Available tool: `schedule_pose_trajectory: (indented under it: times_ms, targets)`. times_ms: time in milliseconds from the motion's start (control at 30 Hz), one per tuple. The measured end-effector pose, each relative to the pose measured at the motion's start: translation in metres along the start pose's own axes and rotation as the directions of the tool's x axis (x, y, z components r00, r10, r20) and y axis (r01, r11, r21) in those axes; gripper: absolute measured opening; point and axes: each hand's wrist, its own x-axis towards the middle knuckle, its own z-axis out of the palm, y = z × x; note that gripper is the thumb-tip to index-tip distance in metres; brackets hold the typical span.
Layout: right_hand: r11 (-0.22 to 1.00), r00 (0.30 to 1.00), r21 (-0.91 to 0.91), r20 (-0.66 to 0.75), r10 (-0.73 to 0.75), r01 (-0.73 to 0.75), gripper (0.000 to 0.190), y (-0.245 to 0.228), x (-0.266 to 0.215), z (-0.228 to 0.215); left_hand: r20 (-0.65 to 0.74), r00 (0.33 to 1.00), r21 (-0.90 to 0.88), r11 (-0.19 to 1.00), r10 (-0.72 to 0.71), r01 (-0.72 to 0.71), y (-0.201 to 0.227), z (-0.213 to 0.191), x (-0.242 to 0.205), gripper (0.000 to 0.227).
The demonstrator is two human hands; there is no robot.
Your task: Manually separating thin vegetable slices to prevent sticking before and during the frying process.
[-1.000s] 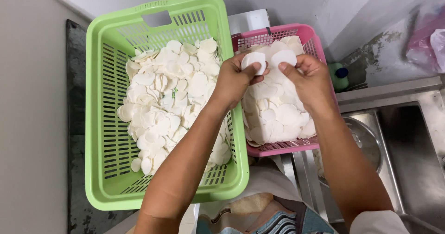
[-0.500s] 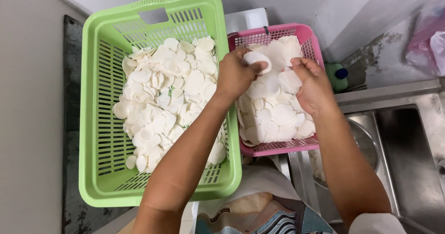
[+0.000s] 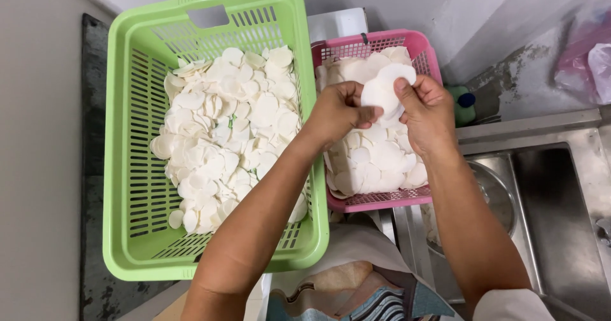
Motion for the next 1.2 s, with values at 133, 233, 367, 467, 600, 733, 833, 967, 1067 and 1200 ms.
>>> schedule_pose_trajectory:
  times_ms: [133, 233, 367, 467, 600, 733, 833, 967, 1067, 1200]
  targets:
    - [0.991, 0.994, 0.088, 0.034, 0.102, -0.105, 0.016, -0.002, -0.001, 0.008, -0.077, 0.997, 0.029, 1.000, 0.009, -0.007, 0.017, -0.004, -0.008, 0.019]
    - [0.986, 0.993, 0.130, 0.067, 0.096, -0.104, 0.013, -0.018, -0.004, 0.021, -0.114, 0.993, -0.039, 0.999, 0.034, -0.038, 0.033, -0.006, -0.015, 0.022]
    - [0.975, 0.981, 0.184, 0.171, 0.095, -0.126, 0.030, -0.011, 0.005, 0.022, -0.196, 0.981, -0.166, 0.985, 0.005, -0.038, 0.045, -0.009, -0.021, 0.024]
    - [0.987, 0.987, 0.134, 0.147, 0.064, -0.084, 0.033, -0.008, 0.009, 0.016, -0.276, 0.961, -0.236, 0.968, 0.017, -0.085, 0.033, -0.027, -0.015, 0.024]
    - [0.992, 0.994, -0.106, 0.088, -0.059, 0.068, 0.031, 0.016, 0.040, -0.001, -0.312, 0.946, -0.208, 0.965, 0.090, -0.161, 0.051, -0.036, -0.032, 0.032]
    - [0.735, 0.958, -0.617, 0.137, -0.250, 0.280, 0.058, -0.016, 0.017, 0.019, -0.308, 0.943, -0.181, 0.966, 0.124, -0.186, 0.051, -0.039, -0.036, 0.040]
    - [0.896, 0.932, -0.315, 0.281, -0.228, 0.314, 0.043, -0.034, -0.003, 0.040, -0.287, 0.947, -0.106, 0.978, 0.144, -0.181, 0.044, -0.032, -0.037, 0.031]
    - [0.998, 0.924, 0.057, 0.378, -0.056, 0.037, 0.035, -0.039, -0.012, 0.061, -0.209, 0.963, -0.061, 0.980, 0.171, -0.187, 0.029, -0.030, -0.030, 0.027]
    - [0.988, 0.930, 0.124, 0.364, 0.040, -0.091, 0.026, -0.033, -0.007, 0.062, -0.191, 0.969, -0.059, 0.983, 0.159, -0.173, 0.038, -0.029, -0.038, 0.026]
    - [0.970, 0.945, 0.181, 0.313, 0.098, -0.160, 0.027, -0.057, -0.019, 0.067, -0.127, 0.984, -0.025, 0.991, 0.128, -0.132, 0.046, -0.035, -0.050, 0.026]
